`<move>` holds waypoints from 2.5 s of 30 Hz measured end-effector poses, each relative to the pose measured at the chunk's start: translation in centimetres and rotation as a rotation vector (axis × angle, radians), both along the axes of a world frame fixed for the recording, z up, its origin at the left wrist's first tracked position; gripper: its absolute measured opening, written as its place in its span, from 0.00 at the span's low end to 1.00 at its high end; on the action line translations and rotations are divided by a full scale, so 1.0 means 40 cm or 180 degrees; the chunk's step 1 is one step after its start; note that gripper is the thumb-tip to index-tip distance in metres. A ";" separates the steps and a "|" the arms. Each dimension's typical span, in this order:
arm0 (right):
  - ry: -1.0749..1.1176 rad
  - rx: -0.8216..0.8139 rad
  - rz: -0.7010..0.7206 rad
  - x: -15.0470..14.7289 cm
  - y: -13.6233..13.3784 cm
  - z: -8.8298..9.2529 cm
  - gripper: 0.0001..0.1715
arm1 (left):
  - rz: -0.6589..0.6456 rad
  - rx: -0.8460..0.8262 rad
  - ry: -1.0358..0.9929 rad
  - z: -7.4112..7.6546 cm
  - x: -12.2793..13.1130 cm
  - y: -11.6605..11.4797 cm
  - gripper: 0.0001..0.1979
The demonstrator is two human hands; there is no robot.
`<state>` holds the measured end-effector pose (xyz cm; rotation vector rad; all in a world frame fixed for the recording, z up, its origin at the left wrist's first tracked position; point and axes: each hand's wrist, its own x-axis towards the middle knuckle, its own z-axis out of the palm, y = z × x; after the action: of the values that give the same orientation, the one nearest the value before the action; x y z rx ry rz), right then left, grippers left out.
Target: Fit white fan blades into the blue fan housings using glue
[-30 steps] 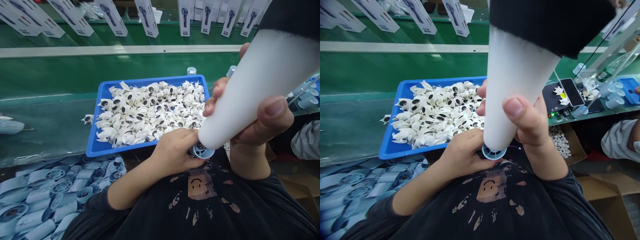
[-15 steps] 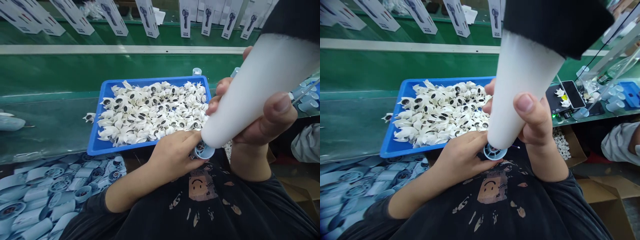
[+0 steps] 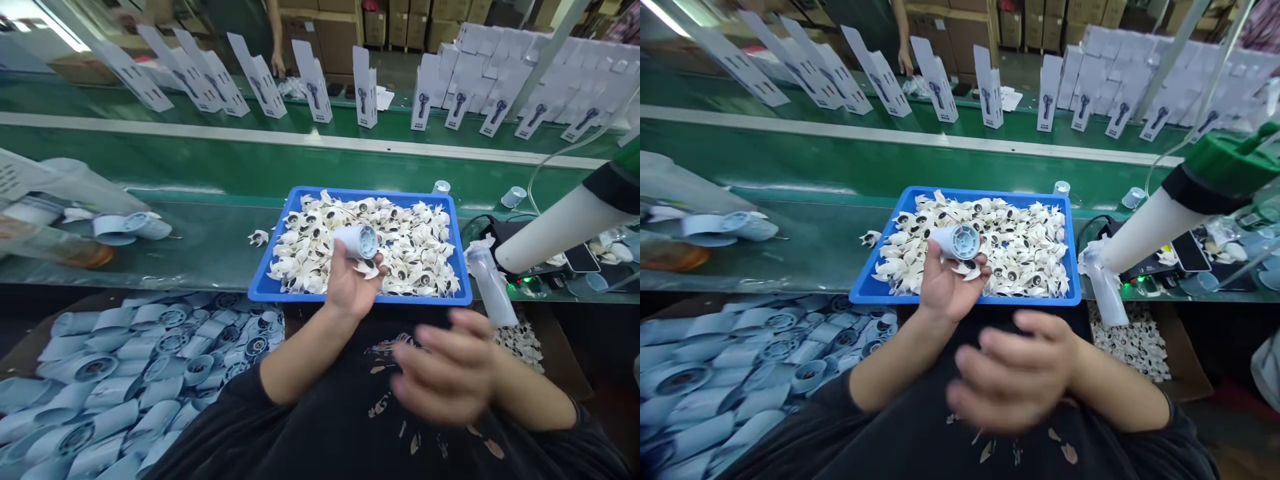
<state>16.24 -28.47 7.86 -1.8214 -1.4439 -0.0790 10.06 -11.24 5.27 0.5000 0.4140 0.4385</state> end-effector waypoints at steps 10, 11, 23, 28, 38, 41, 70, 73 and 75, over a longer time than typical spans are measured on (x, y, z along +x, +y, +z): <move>-0.2771 0.1205 -0.0251 0.075 0.085 -0.075 0.12 | -0.0141 -0.0204 -0.0270 0.034 -0.030 -0.069 0.24; -0.2698 0.1196 -0.0381 0.077 0.085 -0.081 0.10 | -0.0111 -0.0197 -0.0271 0.032 -0.032 -0.069 0.24; -0.1915 0.0623 -0.1275 0.024 0.102 -0.053 0.05 | -0.0115 0.0510 -0.0465 0.004 -0.052 -0.086 0.33; -0.1163 0.0675 -0.1006 0.018 0.090 -0.050 0.09 | -0.0321 0.1161 -0.0498 0.010 -0.073 -0.082 0.31; 0.1540 0.0856 -0.0074 0.041 0.052 -0.062 0.18 | 0.0336 0.4815 -0.0037 0.021 -0.110 0.065 0.25; 0.1633 0.0845 0.0109 0.016 0.043 -0.017 0.13 | 0.0120 0.5854 0.0279 0.015 -0.113 0.060 0.26; -0.0554 -0.0444 -0.0210 0.007 0.106 0.015 0.05 | 0.0059 0.6299 0.0535 0.012 -0.080 0.027 0.13; -0.0209 -0.0414 -0.0030 0.014 0.105 0.004 0.06 | 0.0167 0.6295 0.0508 0.002 -0.081 0.026 0.13; -0.0114 -0.0336 -0.0058 0.016 0.089 0.010 0.08 | 0.0166 0.6263 0.0439 -0.001 -0.082 0.035 0.14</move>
<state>16.86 -24.92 8.24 -1.9276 -1.4810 -0.0456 6.78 -9.85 5.23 2.4302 -0.0191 0.7785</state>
